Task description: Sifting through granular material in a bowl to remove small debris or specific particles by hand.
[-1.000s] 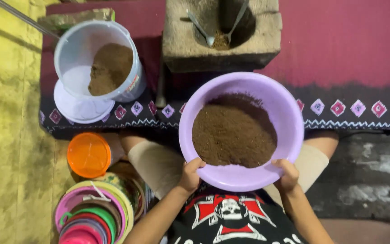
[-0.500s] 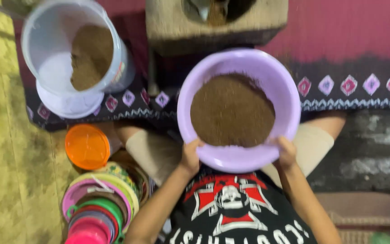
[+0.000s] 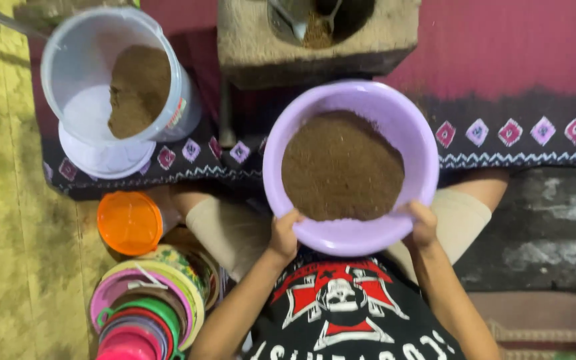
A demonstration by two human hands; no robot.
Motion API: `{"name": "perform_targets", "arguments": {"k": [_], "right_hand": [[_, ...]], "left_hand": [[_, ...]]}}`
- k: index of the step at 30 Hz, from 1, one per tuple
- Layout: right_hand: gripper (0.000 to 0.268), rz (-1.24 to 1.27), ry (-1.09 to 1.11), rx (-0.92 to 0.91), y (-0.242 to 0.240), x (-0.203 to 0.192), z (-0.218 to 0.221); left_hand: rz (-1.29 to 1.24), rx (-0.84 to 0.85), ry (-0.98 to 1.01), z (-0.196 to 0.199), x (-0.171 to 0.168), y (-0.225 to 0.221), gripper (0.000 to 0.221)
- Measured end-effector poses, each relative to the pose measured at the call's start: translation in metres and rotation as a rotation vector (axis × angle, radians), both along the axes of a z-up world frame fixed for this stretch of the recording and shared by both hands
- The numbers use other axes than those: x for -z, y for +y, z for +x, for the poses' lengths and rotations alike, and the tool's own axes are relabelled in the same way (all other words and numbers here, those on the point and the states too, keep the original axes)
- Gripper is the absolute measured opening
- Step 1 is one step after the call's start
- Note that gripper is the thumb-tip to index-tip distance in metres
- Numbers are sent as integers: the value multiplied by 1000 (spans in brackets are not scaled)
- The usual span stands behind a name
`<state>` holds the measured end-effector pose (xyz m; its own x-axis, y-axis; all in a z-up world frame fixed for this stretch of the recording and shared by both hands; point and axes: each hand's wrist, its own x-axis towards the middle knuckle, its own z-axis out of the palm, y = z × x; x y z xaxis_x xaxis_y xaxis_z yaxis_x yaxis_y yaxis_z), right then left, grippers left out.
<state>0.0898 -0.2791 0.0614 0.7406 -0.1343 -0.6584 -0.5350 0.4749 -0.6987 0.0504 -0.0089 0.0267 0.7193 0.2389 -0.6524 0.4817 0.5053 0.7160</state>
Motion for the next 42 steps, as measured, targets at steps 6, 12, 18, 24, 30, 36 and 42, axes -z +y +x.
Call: {"name": "perform_targets", "arguments": {"k": [6, 12, 18, 24, 30, 36, 42], "right_hand": [[64, -1, -95, -63, -24, 78, -39], [32, -130, -300, -113, 25, -41, 2], [19, -342, -616, -169, 9, 43, -2], [8, 24, -264, -37, 38, -30, 5], [15, 69, -142, 44, 15, 15, -14], [18, -15, -183, 15, 33, -29, -11], [24, -67, -163, -57, 37, -61, -9]], "left_hand": [[39, 22, 25, -17, 34, 5, 31], [795, 481, -547, -42, 63, 17, 5], [117, 97, 11, -21, -10, 12, 20], [59, -32, -21, 1, 13, 19, 21], [72, -13, -56, -14, 25, 9, 14], [55, 68, 65, -12, -8, 15, 12], [58, -14, 50, -18, -20, 16, 16]]}}
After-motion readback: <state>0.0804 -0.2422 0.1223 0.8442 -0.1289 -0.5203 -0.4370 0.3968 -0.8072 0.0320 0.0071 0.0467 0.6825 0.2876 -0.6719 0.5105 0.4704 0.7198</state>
